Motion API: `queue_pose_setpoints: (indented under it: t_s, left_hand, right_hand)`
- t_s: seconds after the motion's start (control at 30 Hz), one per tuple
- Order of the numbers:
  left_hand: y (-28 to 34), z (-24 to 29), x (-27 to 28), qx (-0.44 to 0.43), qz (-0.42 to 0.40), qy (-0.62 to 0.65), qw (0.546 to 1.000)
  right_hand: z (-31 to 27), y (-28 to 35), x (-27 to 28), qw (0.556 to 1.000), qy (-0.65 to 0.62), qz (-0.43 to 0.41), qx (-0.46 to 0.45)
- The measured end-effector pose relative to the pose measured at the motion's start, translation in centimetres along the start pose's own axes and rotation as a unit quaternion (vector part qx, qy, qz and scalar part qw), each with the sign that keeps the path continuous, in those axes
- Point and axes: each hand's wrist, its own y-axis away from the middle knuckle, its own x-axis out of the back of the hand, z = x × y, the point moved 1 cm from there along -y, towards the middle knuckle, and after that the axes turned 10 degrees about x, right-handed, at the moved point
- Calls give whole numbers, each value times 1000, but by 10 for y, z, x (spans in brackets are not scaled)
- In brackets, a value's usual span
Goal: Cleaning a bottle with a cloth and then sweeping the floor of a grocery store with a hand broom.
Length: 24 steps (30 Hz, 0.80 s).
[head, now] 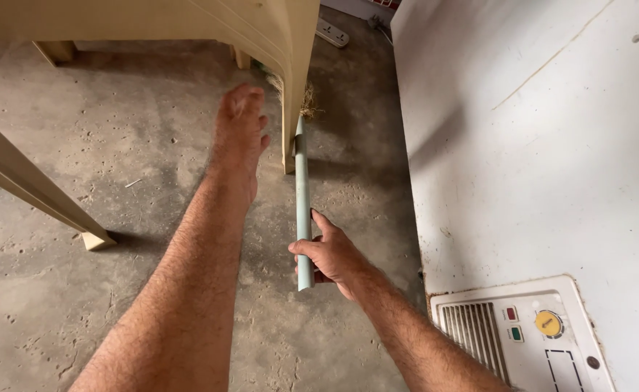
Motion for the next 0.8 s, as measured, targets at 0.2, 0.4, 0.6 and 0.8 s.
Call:
queue_pose_setpoints:
  t_s: [0.2,0.4,0.6,0.8]
  left_hand:
    - [-3,-22,0,25,-8,-25,999]
    - [-2,-35,-1,54,4,-17,998]
    - [-2,-36,2,57,81,17,995]
    - [-47,-62,41,4,236,-7,972]
  right_hand:
    - [9,6,7,999,27,-15,-8]
    - [12,8,19,998,53,-28,9]
    - [9,26,8,993,30,-117,-17]
    - [9,26,-21,984,54,-169,24]
